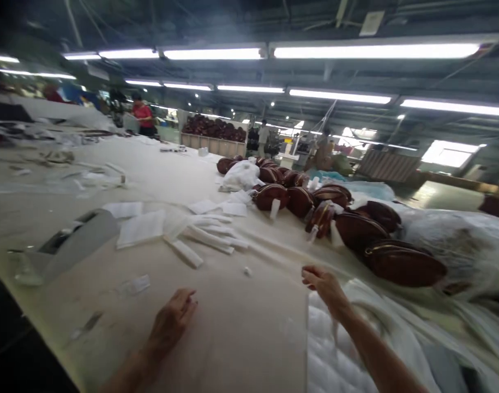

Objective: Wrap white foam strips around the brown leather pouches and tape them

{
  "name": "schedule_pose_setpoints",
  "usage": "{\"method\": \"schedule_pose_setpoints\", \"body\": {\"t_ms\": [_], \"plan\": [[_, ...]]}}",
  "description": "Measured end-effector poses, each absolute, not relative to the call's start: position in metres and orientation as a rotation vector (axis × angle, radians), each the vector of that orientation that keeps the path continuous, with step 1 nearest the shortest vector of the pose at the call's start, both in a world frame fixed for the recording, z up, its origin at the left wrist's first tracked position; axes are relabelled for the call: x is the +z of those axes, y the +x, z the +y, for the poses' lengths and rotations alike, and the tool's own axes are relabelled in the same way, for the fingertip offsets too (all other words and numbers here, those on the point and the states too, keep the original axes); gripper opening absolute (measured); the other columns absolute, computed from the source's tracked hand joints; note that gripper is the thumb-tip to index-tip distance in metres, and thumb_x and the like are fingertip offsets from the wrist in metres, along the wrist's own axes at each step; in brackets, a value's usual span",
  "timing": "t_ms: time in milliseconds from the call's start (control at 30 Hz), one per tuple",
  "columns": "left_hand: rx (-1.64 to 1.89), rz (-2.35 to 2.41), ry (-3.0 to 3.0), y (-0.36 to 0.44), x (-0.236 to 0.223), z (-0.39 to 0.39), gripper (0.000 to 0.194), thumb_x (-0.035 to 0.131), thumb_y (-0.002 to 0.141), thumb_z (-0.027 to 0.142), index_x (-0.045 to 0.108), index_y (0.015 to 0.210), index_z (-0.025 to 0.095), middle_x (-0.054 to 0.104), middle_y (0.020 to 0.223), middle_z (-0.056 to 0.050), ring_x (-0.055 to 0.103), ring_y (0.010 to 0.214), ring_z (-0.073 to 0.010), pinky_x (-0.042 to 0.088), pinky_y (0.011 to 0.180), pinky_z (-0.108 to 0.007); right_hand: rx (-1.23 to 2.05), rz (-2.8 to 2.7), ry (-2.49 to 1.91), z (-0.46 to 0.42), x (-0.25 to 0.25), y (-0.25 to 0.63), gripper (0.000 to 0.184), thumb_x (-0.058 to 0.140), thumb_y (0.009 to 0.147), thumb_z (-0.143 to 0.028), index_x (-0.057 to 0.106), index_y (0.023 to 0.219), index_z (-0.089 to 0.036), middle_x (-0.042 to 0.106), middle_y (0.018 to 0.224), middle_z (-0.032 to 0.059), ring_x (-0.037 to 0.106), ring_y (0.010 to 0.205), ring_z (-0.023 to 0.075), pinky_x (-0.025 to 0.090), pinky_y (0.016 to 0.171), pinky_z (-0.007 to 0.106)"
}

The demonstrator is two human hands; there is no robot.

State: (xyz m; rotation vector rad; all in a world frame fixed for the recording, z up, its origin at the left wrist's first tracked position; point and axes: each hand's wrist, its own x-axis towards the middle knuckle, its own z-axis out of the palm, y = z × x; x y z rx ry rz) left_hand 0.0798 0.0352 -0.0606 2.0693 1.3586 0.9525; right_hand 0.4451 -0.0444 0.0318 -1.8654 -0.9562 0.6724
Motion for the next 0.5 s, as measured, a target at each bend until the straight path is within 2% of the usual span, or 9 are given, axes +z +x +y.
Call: {"method": "schedule_pose_setpoints", "body": {"t_ms": [100, 200, 333, 433, 500], "plan": [[0.906, 1.389, 2.049, 0.092, -0.061, 0.049, 0.031, 0.038, 0.077, 0.027, 0.062, 0.096, 0.018, 0.064, 0.096, -0.009, 0.063, 0.086, -0.0202, 0.052, 0.08, -0.033, 0.61, -1.355, -1.919, 0.012, 0.022, 0.398, 0.035, 0.054, 0.065, -0.044, 0.067, 0.082, -0.016, 0.067, 0.073, 0.0055, 0.062, 0.071, 0.0208, 0.048, 0.066, 0.032], [0.925, 1.371, 2.026, 0.095, -0.073, 0.051, 0.032, 0.038, 0.079, 0.031, 0.061, 0.097, 0.019, 0.064, 0.099, -0.008, 0.063, 0.09, -0.0205, 0.053, 0.082, -0.034, 0.448, -1.484, -1.981, 0.059, 0.011, 0.38, 0.026, 0.056, 0.069, -0.035, 0.068, 0.083, -0.017, 0.067, 0.08, 0.0055, 0.062, 0.075, 0.0197, 0.047, 0.074, 0.031], [1.025, 1.348, 2.058, 0.088, -0.097, 0.056, 0.029, 0.041, 0.083, 0.035, 0.06, 0.1, 0.022, 0.064, 0.102, -0.006, 0.063, 0.093, -0.0208, 0.053, 0.086, -0.034, 0.219, -1.285, -2.14, 0.104, -0.001, 0.411, 0.02, 0.056, 0.069, -0.022, 0.068, 0.085, -0.018, 0.065, 0.097, 0.008, 0.061, 0.083, 0.0192, 0.045, 0.086, 0.031], [1.066, 1.241, 2.169, 0.08, -0.114, 0.066, 0.024, 0.047, 0.083, 0.033, 0.059, 0.103, 0.025, 0.064, 0.102, -0.004, 0.064, 0.093, -0.0194, 0.053, 0.087, -0.028, -0.001, -1.042, -2.256, 0.114, -0.003, 0.456, 0.029, 0.052, 0.074, -0.021, 0.064, 0.099, -0.015, 0.06, 0.109, 0.0136, 0.056, 0.099, 0.0247, 0.041, 0.093, 0.036], [1.104, 1.124, 2.289, 0.075, -0.123, 0.072, 0.024, 0.051, 0.082, 0.031, 0.058, 0.105, 0.027, 0.066, 0.101, -0.003, 0.065, 0.091, -0.0185, 0.054, 0.084, -0.024, -0.145, -0.868, -2.296, 0.114, 0.001, 0.485, 0.038, 0.05, 0.076, -0.022, 0.057, 0.112, -0.011, 0.053, 0.118, 0.0186, 0.048, 0.114, 0.0296, 0.037, 0.097, 0.04]]}}
